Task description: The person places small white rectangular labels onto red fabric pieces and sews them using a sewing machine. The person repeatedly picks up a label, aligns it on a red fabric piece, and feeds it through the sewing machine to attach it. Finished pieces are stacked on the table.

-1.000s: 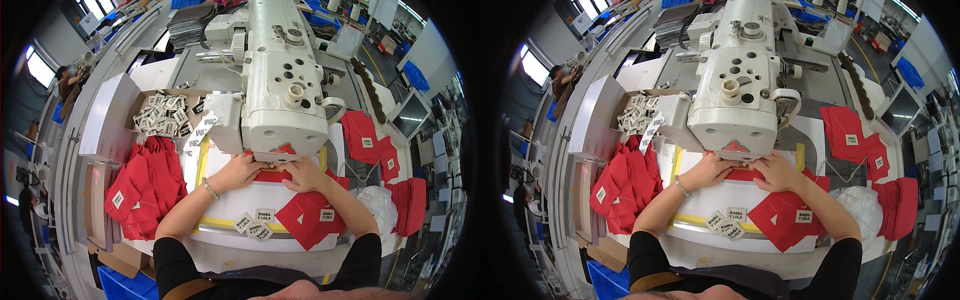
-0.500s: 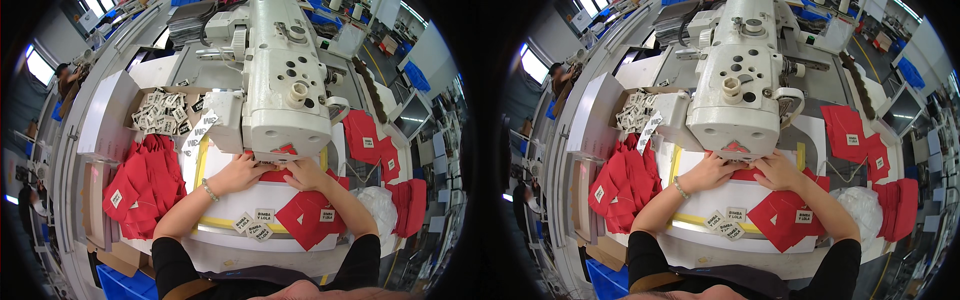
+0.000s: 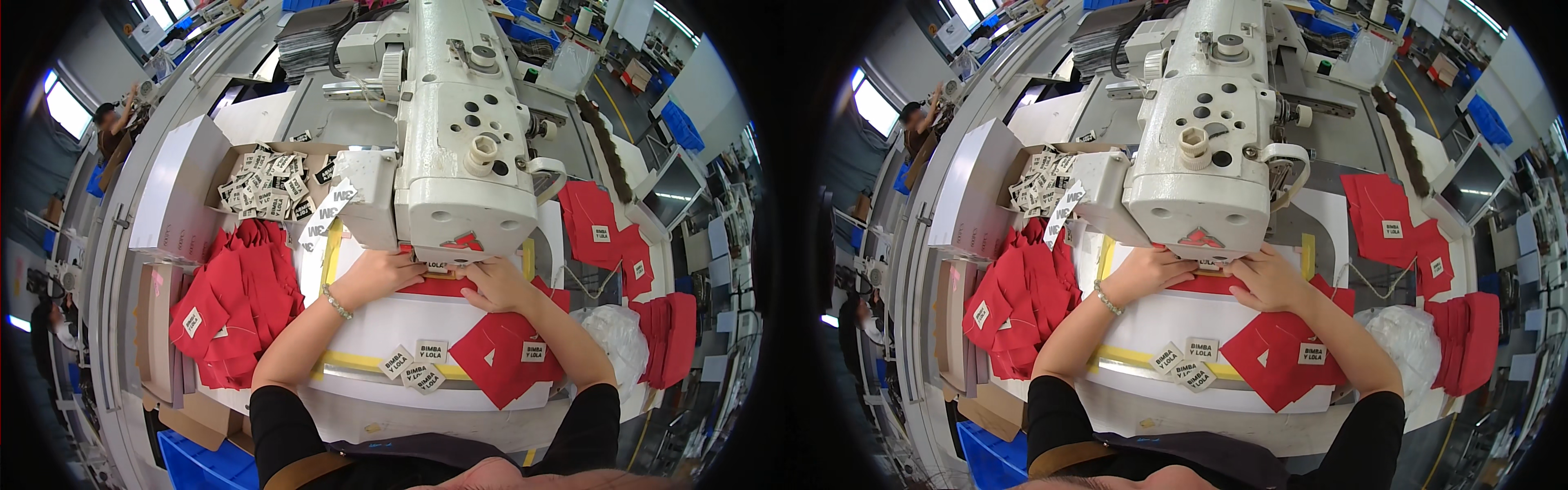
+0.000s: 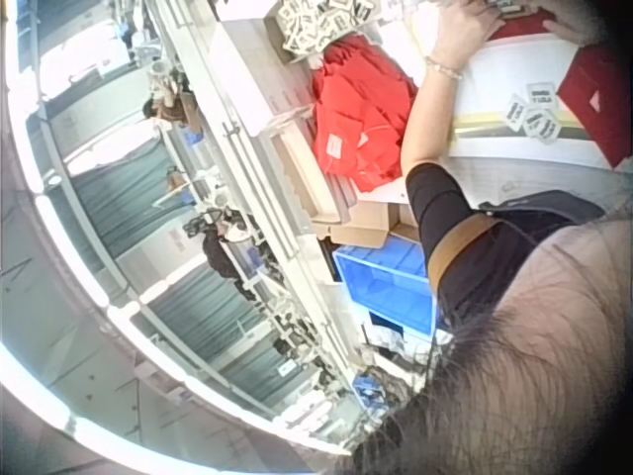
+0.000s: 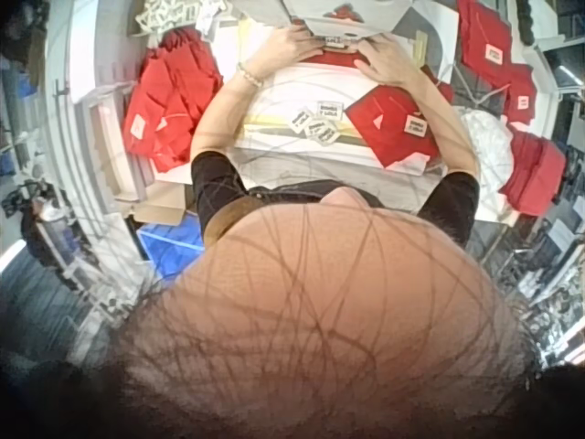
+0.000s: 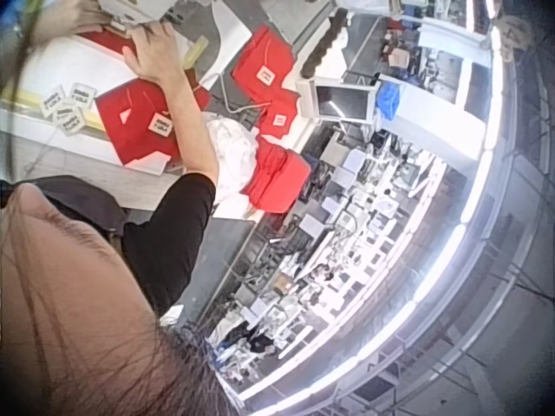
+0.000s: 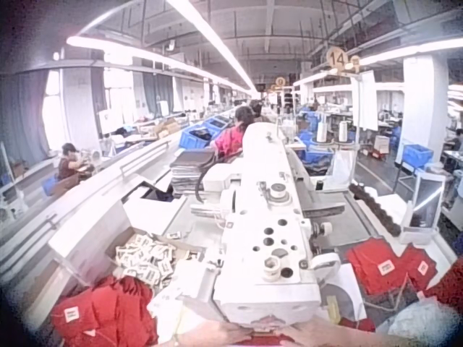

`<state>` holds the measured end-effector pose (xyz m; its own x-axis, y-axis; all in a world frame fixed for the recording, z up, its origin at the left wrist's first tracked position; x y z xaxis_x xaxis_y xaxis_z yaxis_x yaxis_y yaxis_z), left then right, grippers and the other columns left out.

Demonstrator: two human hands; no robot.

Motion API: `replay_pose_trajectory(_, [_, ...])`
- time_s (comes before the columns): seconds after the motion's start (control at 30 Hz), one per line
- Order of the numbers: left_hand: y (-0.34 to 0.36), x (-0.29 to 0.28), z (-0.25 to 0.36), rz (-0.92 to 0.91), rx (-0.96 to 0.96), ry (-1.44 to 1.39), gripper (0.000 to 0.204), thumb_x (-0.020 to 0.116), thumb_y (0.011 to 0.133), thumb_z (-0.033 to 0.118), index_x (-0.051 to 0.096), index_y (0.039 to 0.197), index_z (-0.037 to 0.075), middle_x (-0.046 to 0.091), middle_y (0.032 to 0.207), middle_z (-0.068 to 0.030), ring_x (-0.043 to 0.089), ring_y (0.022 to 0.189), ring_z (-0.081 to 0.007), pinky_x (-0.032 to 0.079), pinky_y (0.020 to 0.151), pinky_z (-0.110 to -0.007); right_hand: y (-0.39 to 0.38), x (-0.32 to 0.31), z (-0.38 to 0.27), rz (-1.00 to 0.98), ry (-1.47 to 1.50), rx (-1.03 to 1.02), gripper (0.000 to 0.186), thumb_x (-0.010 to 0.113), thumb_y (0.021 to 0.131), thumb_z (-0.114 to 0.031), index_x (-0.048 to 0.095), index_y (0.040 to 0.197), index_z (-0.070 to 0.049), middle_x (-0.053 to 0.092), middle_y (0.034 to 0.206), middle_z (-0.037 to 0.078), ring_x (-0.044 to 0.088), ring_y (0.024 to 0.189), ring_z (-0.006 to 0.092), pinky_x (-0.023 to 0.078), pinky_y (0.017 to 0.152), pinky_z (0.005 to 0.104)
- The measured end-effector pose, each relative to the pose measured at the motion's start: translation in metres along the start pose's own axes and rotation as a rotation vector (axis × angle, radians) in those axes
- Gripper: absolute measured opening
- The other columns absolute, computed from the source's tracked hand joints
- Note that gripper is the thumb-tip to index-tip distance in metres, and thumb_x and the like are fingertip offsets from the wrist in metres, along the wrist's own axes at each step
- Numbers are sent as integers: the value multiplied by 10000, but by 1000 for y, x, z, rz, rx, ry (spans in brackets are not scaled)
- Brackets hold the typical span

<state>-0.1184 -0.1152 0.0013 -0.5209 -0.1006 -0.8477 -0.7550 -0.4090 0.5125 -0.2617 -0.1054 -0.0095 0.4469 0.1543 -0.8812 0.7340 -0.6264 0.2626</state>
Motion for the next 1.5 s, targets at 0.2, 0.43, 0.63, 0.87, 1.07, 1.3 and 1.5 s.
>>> replay_pose_trajectory(0.2, [2,3,-4,-23,-70,-81,239,753,768,206,741,1001,158,705,892,5,660,837,-194,508,777,-365,0,0,-5,44,-31,-62,310,662,773,-201,597,1047,-69,662,1009,50,574,1057,252,397,962,401])
replay_pose_trajectory(0.43, [4,9,-3,-94,-112,-79,287,718,804,210,717,1091,194,706,892,-2,657,871,-202,485,827,-374,0,-3,-12,63,-98,-110,298,670,780,-220,599,1032,-79,657,1066,38,566,1077,224,401,935,380])
replay_pose_trajectory(0.63, [1,16,-2,-98,-105,-10,336,710,804,193,700,1139,216,714,933,0,650,901,-215,460,859,-377,2,-6,-18,79,-137,-147,271,679,781,-226,594,999,-91,648,1136,18,563,1084,209,408,912,363])
replay_pose_trajectory(0.87, [-4,19,6,-181,-128,144,368,679,808,186,684,1170,252,690,1084,74,582,1040,-178,413,894,-415,1,-4,-23,109,-172,-194,303,704,783,-276,601,1003,-96,651,1177,28,569,1047,207,415,882,358])
replay_pose_trajectory(1.07, [-8,22,4,-196,-162,137,369,670,813,169,681,1174,246,672,1132,75,534,1114,-176,382,926,-450,-9,-4,-27,155,-198,-283,323,723,756,-309,618,977,-98,672,1085,35,584,943,214,433,824,365])
replay_pose_trajectory(1.3, [1,21,-6,-178,-209,13,281,656,847,159,704,1123,176,687,1085,-48,624,1016,-256,469,886,-435,-12,-30,-5,336,-170,-177,257,738,720,-246,625,901,-102,631,884,54,587,838,226,439,732,374])
replay_pose_trajectory(1.5, [-4,38,-37,-439,-471,-59,180,652,868,157,730,1021,102,693,903,-139,666,781,-316,535,696,-401,-1,-41,11,428,-157,-122,184,733,720,-179,632,845,-89,621,831,52,588,829,241,458,725,378])
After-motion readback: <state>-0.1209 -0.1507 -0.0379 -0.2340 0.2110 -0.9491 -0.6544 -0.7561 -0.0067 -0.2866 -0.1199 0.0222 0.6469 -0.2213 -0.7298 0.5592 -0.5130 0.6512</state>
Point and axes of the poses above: each hand's wrist, its own y-axis towards the middle knuckle, its own x-axis out of the palm, z = x × y, the point moved 9 cm from there along y, towards the middle knuckle
